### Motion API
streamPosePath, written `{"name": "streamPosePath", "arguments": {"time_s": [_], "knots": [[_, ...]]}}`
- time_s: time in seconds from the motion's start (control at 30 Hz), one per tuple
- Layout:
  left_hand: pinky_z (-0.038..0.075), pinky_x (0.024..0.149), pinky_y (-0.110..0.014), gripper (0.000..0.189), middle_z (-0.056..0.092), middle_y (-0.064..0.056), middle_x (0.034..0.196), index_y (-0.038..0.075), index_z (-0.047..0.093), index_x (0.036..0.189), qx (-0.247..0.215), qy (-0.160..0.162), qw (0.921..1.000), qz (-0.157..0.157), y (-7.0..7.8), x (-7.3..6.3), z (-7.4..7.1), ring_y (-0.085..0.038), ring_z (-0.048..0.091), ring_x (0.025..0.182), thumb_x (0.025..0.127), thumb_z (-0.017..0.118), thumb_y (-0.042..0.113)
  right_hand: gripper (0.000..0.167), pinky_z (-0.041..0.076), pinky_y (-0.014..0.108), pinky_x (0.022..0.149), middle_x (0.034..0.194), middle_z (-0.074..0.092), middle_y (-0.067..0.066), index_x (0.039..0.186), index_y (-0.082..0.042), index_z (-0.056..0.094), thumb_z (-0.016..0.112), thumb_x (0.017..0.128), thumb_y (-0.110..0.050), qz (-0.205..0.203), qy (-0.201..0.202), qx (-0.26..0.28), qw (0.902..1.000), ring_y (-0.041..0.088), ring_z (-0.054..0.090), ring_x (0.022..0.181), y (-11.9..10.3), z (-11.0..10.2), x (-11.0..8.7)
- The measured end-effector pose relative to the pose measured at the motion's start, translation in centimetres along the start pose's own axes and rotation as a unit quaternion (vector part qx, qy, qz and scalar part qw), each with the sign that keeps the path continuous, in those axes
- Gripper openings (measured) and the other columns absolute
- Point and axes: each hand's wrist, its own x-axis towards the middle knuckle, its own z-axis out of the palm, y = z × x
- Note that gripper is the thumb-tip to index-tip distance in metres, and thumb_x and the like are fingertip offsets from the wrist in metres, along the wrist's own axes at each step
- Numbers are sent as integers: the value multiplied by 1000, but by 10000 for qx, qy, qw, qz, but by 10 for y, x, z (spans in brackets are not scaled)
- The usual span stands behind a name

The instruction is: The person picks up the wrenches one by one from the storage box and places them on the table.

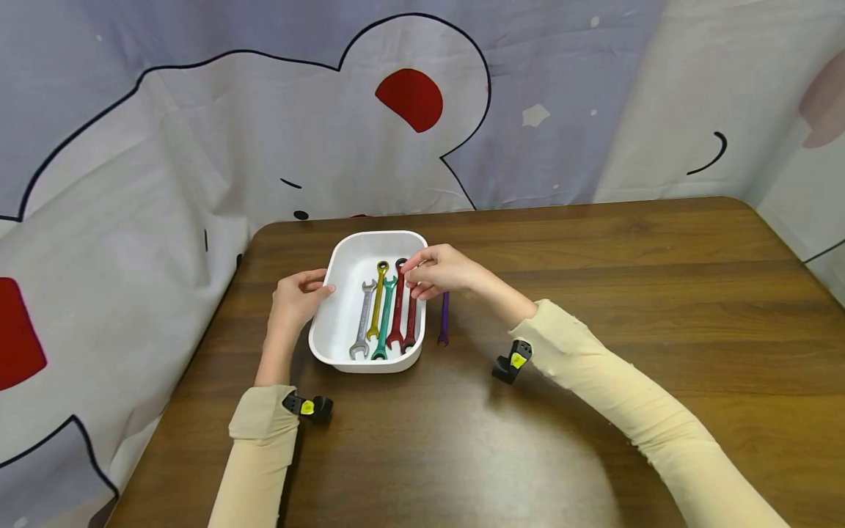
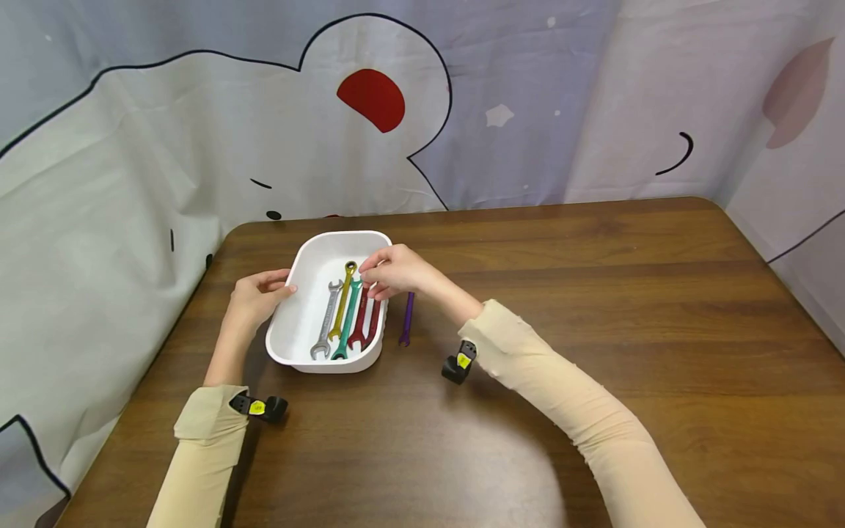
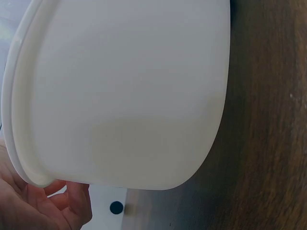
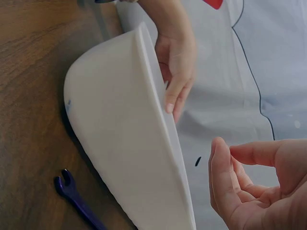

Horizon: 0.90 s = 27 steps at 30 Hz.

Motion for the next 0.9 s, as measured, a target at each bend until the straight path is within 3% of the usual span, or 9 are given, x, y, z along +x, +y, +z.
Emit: {"name": "streamPosePath", "arguments": {"time_s": [0.17,0.33,0.5,0.77,0.9], "knots": [[51,92,-41,42,65,-20,122,6,57,133,13,19,10000,65,0,1,1,-31,62,111,93,63,19,27,58,30,69,83,65,7,117,7,58,56,93,-5,-130,-24,-64,9999,8,64,62,2,6,3],[51,92,-41,42,65,-20,122,6,58,132,1,65,10000,63,0,1,1,-30,62,110,93,63,18,27,57,26,65,90,67,14,117,8,57,56,94,-5,-192,-112,-60,9997,9,64,64,1,14,5],[51,92,-41,41,65,-19,121,7,58,132,-27,95,9999,-16,0,2,2,-30,62,110,93,63,19,28,55,21,59,82,66,6,117,8,58,56,93,-6,-180,-108,-79,9997,9,63,63,1,19,9],[51,92,-42,41,65,-19,121,7,58,132,9,127,9999,34,-1,2,1,-30,63,110,93,64,18,27,58,30,69,82,64,5,117,7,57,56,93,-5,-116,-197,-168,9996,8,63,62,1,22,15],[51,92,-42,41,65,-19,122,7,58,132,-8,113,9999,20,0,1,1,-31,62,110,93,63,19,25,57,26,65,82,63,4,116,6,58,55,94,-5,-70,-246,-231,9994,8,62,62,-2,23,17]]}}
